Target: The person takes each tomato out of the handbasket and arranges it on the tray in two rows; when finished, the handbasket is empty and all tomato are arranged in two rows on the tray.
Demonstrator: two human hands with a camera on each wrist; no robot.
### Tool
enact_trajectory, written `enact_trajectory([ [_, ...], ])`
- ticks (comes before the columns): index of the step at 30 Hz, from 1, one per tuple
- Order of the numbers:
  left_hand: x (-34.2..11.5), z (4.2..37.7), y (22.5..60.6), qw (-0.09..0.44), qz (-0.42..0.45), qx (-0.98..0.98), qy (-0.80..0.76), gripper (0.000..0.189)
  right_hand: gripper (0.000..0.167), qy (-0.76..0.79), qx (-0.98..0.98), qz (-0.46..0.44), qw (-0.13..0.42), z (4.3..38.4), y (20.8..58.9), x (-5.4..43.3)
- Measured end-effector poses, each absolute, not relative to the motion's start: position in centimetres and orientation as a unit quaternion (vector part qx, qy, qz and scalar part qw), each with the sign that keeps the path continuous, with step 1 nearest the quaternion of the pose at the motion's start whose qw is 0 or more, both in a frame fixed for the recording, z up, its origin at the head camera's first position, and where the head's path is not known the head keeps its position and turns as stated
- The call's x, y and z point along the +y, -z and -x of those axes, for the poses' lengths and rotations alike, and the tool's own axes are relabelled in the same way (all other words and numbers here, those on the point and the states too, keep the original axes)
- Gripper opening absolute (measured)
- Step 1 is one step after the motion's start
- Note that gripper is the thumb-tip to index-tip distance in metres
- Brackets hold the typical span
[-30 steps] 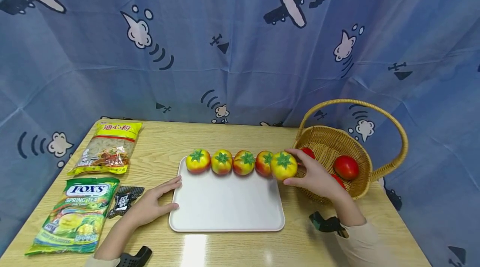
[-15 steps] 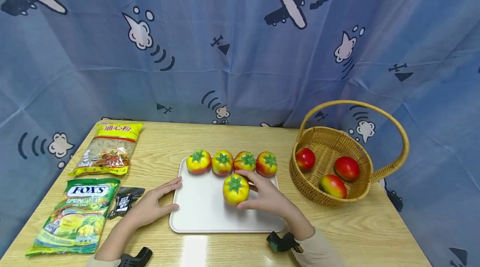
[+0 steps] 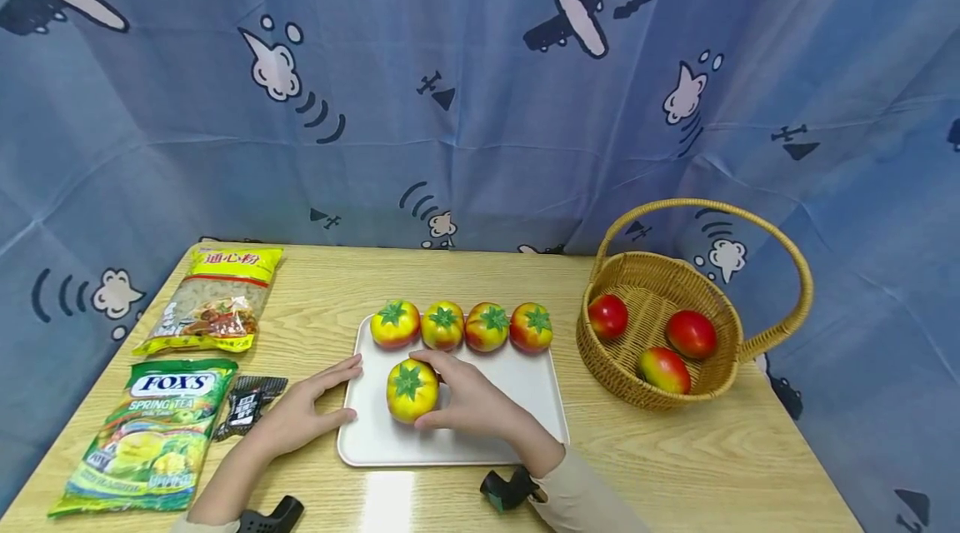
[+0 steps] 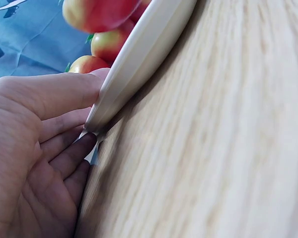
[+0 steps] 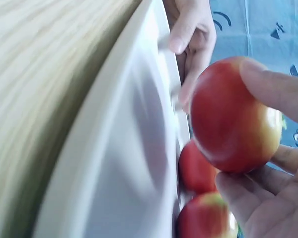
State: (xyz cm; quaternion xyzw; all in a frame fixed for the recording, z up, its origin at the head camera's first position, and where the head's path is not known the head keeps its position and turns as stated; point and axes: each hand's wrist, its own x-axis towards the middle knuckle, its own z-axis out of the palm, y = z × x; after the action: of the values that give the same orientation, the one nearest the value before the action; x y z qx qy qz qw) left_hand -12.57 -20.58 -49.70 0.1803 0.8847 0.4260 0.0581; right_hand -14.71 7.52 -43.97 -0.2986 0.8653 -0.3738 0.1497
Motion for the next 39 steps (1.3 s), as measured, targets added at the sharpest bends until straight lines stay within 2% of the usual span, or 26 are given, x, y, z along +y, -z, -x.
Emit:
enact_trajectory([
  [14,-20.6,12.5,49.9,0.054,-0.189,0.883,-0.425,0.061,0.082,0.294,0.889,0.318,0.150,15.5,44.2,4.2],
  [39,-20.7,12.6,50.0,0.056,-0.184,0.883,-0.427,0.062,0.091,0.294,0.882,0.331,0.161,16.1,44.7,4.0],
])
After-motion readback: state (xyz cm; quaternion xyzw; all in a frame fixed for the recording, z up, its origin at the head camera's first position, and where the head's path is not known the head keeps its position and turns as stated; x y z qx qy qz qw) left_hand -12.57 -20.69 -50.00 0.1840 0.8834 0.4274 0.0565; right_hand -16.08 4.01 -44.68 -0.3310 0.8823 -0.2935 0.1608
